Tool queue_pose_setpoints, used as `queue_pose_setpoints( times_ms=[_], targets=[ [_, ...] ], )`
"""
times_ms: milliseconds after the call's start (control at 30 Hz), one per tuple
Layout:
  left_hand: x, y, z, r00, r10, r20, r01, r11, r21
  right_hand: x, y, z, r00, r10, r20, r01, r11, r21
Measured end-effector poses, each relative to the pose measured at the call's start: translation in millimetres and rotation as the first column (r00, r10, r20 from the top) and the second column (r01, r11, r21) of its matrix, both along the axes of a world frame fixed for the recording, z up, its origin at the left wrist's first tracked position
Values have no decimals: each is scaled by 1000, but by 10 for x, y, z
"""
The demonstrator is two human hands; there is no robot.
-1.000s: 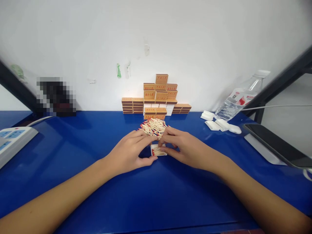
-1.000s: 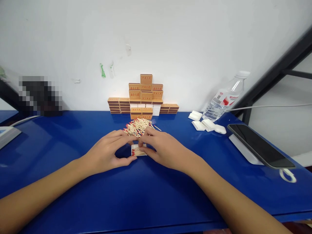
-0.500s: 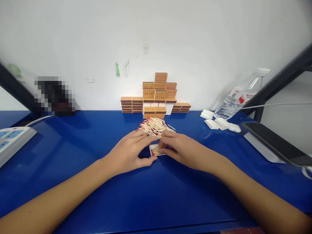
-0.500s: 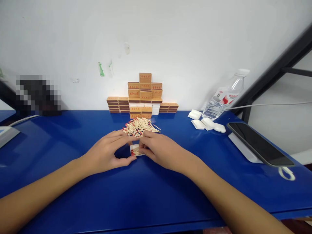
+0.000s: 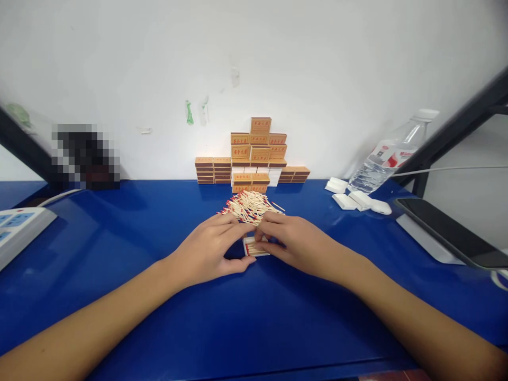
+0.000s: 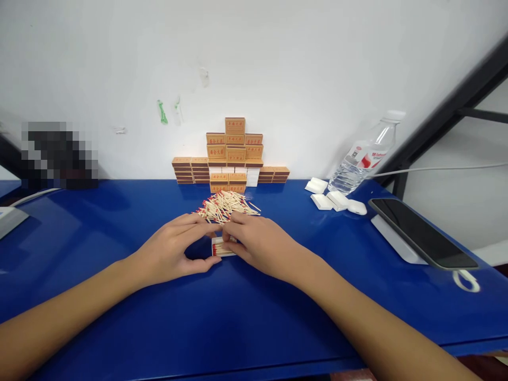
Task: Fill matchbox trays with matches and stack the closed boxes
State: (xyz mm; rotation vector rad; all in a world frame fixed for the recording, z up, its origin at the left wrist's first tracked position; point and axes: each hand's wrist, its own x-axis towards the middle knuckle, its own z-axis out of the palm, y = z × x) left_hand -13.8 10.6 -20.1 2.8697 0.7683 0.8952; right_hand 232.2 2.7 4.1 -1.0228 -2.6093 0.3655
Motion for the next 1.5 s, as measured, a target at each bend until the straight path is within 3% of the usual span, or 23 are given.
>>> queue_pose_setpoints(
  times_ms=[300, 600, 800, 900, 1000, 1067, 1233, 1500],
  targets=[
    [13, -29, 23, 1000, 24, -14, -25, 995, -99, -6, -28, -25, 1000, -16, 22, 16, 1000, 6],
    [14, -29, 27, 999, 30, -12, -31, 996, -84, -3, -25, -39, 1000, -20, -23, 20, 1000, -20],
    [20, -60, 34, 999, 29, 33, -27, 998, -65, 63, -16, 67, 995, 9, -96, -11, 1000, -14],
    [32, -67, 18, 999, 41, 29, -39, 996, -84, 170, 85, 129, 973, -144, -183, 161, 983, 84],
    [36, -59, 5, 998, 55, 25, -53, 996, -75, 293, 225, 139, 902, -355, -247, 403, 896, 185],
    [36, -56, 3, 998, 62, 24, -60, 996, -69, 342, 293, 110, 887, -417, -196, 451, 873, 183],
    [49, -87, 8, 997, 80, 18, -78, 994, -73, 353, 337, 1, 925, -379, -14, 378, 920, 100],
    [40, -83, -5, 995, 94, 14, -93, 994, -52, 297, 323, -142, 965, -255, -54, 254, 967, -25]
  ],
)
